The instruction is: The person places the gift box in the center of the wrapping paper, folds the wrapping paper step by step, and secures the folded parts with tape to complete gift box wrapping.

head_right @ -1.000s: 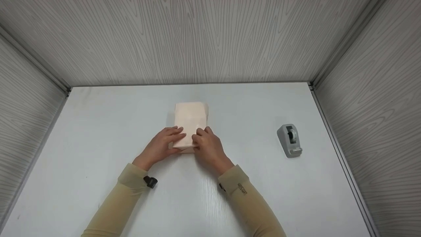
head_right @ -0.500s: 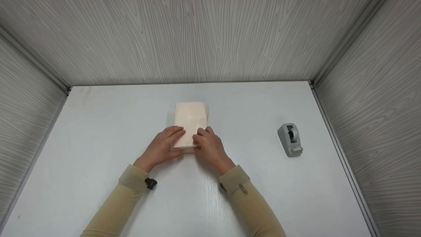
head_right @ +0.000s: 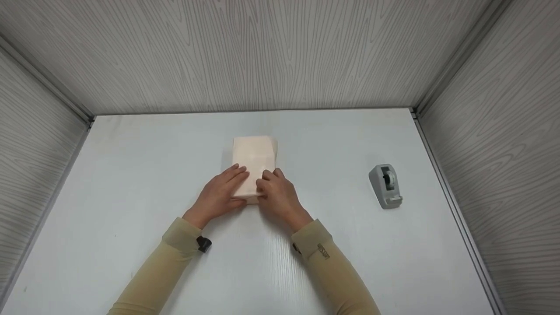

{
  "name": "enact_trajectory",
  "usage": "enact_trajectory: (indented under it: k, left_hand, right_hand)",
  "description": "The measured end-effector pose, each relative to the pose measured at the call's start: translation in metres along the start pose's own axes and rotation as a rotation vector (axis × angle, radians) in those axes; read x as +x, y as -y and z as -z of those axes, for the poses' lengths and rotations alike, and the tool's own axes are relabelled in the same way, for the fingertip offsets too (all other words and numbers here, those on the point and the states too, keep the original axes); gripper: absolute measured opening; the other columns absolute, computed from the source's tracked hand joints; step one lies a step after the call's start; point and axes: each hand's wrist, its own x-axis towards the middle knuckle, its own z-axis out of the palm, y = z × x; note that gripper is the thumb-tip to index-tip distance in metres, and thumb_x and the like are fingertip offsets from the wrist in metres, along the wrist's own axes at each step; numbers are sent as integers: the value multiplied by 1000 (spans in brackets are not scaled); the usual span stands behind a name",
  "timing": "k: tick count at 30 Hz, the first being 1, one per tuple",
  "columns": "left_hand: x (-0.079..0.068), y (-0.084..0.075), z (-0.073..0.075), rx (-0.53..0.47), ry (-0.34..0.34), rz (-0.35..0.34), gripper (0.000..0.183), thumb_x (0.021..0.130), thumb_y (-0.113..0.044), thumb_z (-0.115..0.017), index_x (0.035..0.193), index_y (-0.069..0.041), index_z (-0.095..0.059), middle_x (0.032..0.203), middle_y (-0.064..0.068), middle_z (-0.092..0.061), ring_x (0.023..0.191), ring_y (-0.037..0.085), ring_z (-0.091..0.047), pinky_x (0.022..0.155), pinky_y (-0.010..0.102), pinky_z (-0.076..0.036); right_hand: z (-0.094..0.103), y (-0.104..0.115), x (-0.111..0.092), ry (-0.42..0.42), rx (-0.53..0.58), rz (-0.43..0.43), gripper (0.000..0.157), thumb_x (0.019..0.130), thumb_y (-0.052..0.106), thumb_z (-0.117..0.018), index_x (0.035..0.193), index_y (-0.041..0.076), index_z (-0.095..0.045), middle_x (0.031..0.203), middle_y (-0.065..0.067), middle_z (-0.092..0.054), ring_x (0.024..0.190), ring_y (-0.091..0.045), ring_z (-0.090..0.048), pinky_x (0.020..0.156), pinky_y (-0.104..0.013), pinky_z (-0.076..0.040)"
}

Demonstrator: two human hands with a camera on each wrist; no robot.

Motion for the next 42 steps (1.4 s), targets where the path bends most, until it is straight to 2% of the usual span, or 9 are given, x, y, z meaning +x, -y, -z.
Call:
enact_trajectory:
  k: [6,14,24,33,37,42]
  left_hand:
    - [0,3,0,26,-25,-21,74,80,-37,-81,143,-11,-51,149,3,-45,140,22,-36,97,48,-44]
    - [1,3,0,45,-66,-24,69,79,-37,-80,138,-12,-57,145,2,-51,137,22,-41,89,49,-48]
    - [3,-1,1,54,-69,7,67,78,-41,-80,136,-13,-60,142,1,-53,135,21,-43,86,49,-50]
    - [5,-2,3,61,-81,6,63,77,-39,-80,132,-13,-63,139,1,-56,133,22,-46,85,48,-50]
    - [6,-4,3,76,-82,12,61,77,-39,-78,131,-13,-64,138,1,-57,132,22,-47,83,48,-51]
    - [6,-6,2,86,-72,23,62,77,-39,-78,132,-13,-64,139,1,-57,132,22,-47,84,48,-51]
  right_hand:
    - [0,0,0,17,-12,-13,28,72,10,-88,78,12,-61,89,1,-51,84,-20,-44,66,-32,-53]
    - [0,3,-1,27,-11,-28,26,73,11,-87,79,13,-62,90,1,-52,86,-19,-45,70,-32,-53]
    - [0,4,-1,11,-18,-22,26,73,10,-87,79,13,-61,90,0,-52,85,-20,-45,69,-33,-52]
    - [0,3,-2,6,-6,-16,28,73,9,-87,81,13,-61,92,0,-53,86,-20,-46,70,-33,-53]
    - [3,1,-3,3,42,-1,27,72,4,-86,85,11,-63,96,0,-57,88,-21,-49,71,-33,-53]
    - [14,-1,-10,24,200,-22,13,82,4,-79,91,8,-70,111,-3,-64,101,-20,-58,82,-32,-52]
